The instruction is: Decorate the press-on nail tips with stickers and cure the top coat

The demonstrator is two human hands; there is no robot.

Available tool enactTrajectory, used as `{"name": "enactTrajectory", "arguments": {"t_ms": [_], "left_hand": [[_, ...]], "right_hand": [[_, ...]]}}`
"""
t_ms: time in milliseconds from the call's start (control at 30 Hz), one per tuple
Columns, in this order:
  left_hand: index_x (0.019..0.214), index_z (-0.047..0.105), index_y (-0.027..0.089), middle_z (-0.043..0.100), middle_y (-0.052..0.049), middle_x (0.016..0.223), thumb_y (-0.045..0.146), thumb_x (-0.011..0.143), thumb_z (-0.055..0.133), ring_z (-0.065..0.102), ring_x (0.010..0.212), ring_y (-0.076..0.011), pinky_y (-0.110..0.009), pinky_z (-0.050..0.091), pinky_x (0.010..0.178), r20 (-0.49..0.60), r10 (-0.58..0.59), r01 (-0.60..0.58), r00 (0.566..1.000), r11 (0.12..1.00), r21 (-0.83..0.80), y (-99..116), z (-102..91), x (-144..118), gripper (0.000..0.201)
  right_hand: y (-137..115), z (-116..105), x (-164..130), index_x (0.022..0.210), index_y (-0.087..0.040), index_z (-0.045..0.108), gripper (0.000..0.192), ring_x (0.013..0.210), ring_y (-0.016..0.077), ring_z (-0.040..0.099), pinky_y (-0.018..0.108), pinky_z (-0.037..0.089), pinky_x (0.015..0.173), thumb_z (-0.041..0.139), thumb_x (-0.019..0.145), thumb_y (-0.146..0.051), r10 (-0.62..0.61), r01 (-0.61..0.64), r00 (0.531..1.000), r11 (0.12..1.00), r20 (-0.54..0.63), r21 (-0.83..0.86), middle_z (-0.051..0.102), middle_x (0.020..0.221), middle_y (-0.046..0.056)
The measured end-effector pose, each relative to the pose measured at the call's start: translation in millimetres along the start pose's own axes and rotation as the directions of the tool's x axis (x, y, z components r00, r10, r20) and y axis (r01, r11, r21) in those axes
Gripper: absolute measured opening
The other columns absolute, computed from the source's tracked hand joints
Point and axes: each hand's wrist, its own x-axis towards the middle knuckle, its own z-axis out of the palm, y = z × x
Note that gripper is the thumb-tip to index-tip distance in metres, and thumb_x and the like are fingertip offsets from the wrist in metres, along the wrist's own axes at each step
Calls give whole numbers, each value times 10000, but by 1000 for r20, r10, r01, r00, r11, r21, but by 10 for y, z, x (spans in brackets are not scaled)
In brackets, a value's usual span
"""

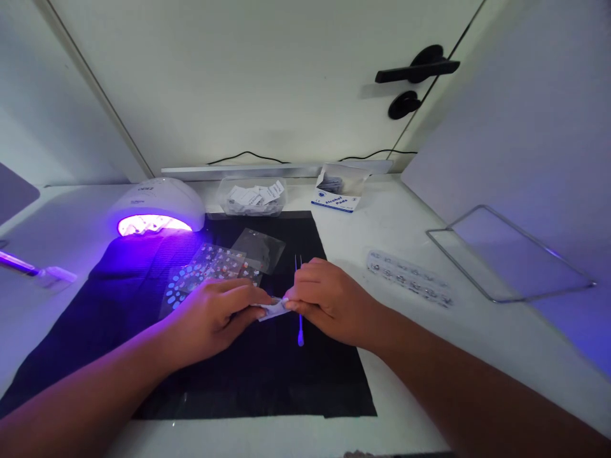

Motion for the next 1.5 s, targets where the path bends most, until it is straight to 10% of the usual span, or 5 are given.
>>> {"name": "enactTrajectory", "arguments": {"t_ms": [767, 1500], "left_hand": [[1025, 610, 223, 651, -22, 865, 129, 865, 545, 606, 708, -154, -279, 413, 621, 160, 58, -41, 985, 993, -110, 145, 41, 4, 197], [897, 634, 198, 495, -1, 686, 136, 966, 411, 402, 558, -122, -283, 259, 524, 21, 300, -301, 954, 950, 79, 157, 118, -5, 242]], "right_hand": [[-87, -23, -29, 771, -178, 553, 363, 712, 145, 506, 307, 443, 729, 386, 1024, -376, 82, -74, 996, 965, -22, 254, 550, 723, 8], [-136, 41, -56, 743, -188, 509, 330, 753, 153, 486, 283, 413, 681, 448, 986, -402, 148, -205, 977, 843, 152, 498, 509, 737, 6]]}}
